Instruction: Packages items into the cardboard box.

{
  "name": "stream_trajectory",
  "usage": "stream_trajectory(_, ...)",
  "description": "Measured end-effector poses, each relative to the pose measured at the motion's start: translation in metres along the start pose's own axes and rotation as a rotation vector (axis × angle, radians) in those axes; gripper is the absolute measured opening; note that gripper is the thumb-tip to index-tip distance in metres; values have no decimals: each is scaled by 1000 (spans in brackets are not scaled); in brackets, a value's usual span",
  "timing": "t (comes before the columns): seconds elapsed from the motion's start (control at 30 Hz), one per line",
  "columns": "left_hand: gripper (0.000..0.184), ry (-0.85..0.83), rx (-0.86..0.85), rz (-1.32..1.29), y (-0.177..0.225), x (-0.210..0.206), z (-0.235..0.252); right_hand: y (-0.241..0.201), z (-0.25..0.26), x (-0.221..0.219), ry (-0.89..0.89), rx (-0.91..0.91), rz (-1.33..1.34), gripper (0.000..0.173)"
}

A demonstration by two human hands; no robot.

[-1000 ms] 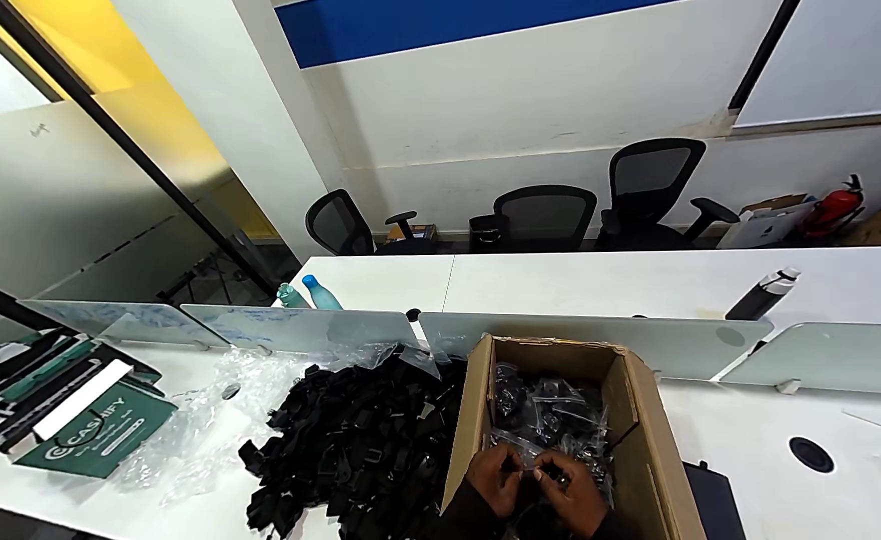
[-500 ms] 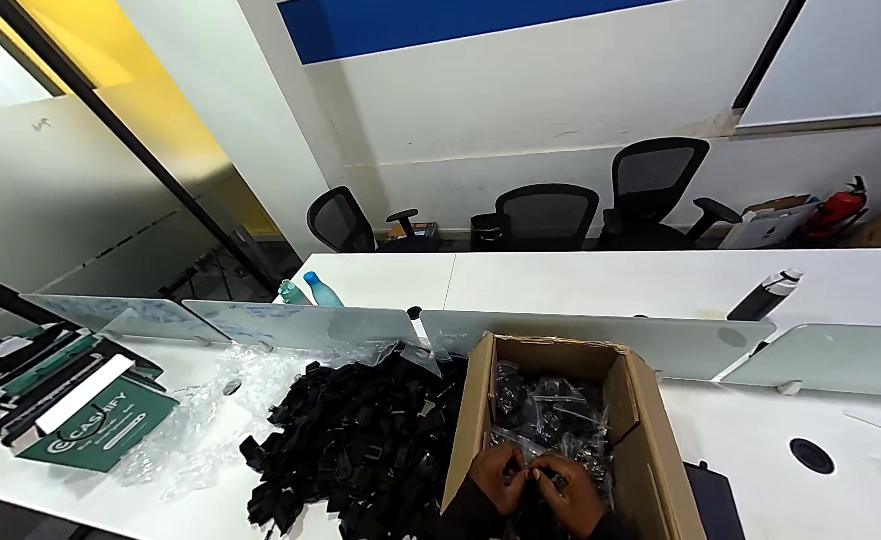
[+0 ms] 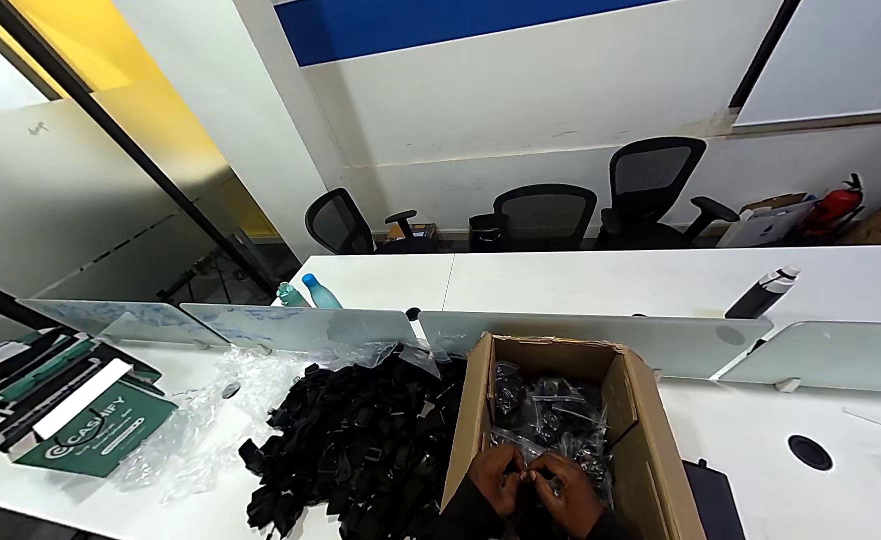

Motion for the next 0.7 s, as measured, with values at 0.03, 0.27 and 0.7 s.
stream_trajectory(0.03, 14, 12, 2, -3, -1, 1, 0, 0, 0, 1, 10, 1, 21, 15)
stream_trajectory(0.27, 19, 27, -1, 120, 7, 0, 3, 9, 0, 18, 160, -94, 106, 19)
stream_trajectory(0.7, 11, 43, 38, 144, 5, 4, 2, 3, 1, 5, 25, 14, 104, 18)
Point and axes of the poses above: each hand's wrist, its own z-axis towards the middle knuckle, its own x-axis out of the back of the hand, y = z × x, the point moved 8 cm from there along z, towards the middle knuckle, and after that the axes turned 2 degrees about -y, right-handed, at the moved point
